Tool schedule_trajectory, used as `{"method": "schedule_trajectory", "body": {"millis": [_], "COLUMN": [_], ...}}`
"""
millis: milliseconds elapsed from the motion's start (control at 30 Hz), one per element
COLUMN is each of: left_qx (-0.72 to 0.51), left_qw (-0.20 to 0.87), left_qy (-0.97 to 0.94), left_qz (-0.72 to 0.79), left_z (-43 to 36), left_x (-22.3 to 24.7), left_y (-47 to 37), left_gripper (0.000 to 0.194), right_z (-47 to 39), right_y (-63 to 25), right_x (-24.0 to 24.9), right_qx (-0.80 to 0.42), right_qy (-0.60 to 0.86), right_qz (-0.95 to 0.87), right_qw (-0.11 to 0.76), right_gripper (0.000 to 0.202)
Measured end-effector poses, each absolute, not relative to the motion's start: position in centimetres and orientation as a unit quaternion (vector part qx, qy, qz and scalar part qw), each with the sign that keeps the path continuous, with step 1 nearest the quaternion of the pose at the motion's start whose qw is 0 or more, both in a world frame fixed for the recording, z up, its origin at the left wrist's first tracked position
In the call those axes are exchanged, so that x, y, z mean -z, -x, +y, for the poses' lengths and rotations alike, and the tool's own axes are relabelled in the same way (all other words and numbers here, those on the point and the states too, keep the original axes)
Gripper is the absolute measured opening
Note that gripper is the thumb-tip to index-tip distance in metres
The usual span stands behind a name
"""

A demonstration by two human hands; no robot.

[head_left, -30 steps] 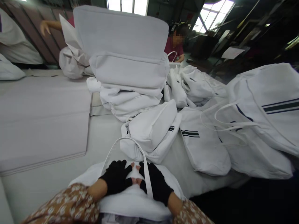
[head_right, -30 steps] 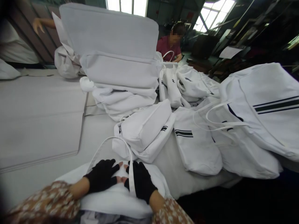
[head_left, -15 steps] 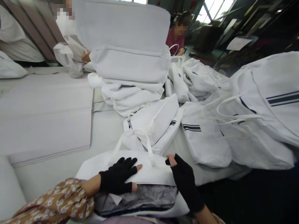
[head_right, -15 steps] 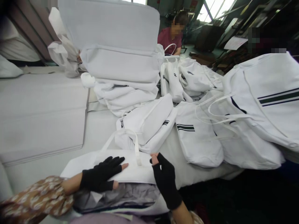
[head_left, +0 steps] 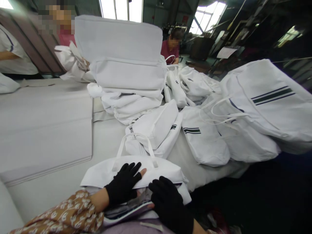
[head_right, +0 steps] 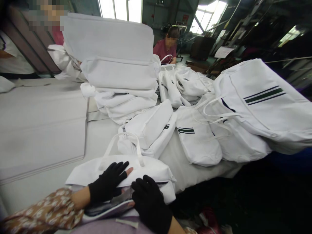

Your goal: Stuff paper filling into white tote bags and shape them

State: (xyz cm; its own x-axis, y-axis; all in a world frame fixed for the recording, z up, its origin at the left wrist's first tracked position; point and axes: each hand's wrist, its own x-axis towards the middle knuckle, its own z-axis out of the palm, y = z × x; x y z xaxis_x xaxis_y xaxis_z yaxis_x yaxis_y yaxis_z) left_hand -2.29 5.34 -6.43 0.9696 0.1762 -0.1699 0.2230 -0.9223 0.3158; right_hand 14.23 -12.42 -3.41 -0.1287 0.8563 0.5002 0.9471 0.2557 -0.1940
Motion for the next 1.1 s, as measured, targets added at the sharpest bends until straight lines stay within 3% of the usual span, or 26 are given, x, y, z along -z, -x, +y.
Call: {"method": "schedule_trajectory", "body": {"millis": [200,300,367,467,533,633,700,800,867,967,1100], "left_qx": [0.058,0.081,0.103,0.148,0.166,0.149,0.103,-0.006,-0.087,-0.162,-0.189], "left_qw": [0.131,0.123,0.171,0.307,0.349,0.242,0.144,0.081,0.061,0.035,0.008], "left_qy": [-0.984,-0.983,-0.974,-0.935,-0.916,-0.949,-0.974,-0.989,-0.989,-0.983,-0.980], "left_qz": [0.104,0.105,0.102,0.100,0.111,0.136,0.141,0.121,0.102,0.081,0.066], "left_z": [4.2,4.9,6.1,7.7,7.5,5.4,4.1,3.3,3.2,2.6,2.1], "left_x": [7.5,7.8,6.7,2.8,0.4,-0.1,1.7,5.1,6.5,7.3,8.0], "left_y": [1.8,1.7,1.5,1.2,1.0,1.3,2.0,3.3,4.1,4.4,3.5], "left_gripper": [0.072,0.079,0.081,0.063,0.060,0.066,0.050,0.029,0.042,0.080,0.073], "right_z": [-10.8,-10.2,-9.8,-8.8,-8.1,-7.3,-7.3,-8.6,-9.7,-10.5,-9.5], "right_y": [-14.4,-14.7,-15.0,-15.6,-16.0,-16.6,-17.1,-17.7,-17.9,-17.9,-18.0], "right_x": [4.8,5.8,6.4,6.7,6.3,5.2,4.4,4.1,4.5,5.8,7.0], "right_qx": [0.028,0.027,0.018,-0.020,-0.054,-0.107,-0.125,-0.092,-0.026,0.059,0.085], "right_qy": [0.631,0.620,0.628,0.658,0.680,0.689,0.688,0.707,0.726,0.748,0.773], "right_qz": [-0.757,-0.774,-0.768,-0.744,-0.723,-0.705,-0.702,-0.688,-0.675,-0.648,-0.611], "right_qw": [0.170,0.123,0.121,0.114,0.111,0.129,0.136,0.132,0.128,0.131,0.149], "right_gripper": [0.008,0.011,0.010,0.017,0.022,0.025,0.023,0.024,0.027,0.036,0.042]}}
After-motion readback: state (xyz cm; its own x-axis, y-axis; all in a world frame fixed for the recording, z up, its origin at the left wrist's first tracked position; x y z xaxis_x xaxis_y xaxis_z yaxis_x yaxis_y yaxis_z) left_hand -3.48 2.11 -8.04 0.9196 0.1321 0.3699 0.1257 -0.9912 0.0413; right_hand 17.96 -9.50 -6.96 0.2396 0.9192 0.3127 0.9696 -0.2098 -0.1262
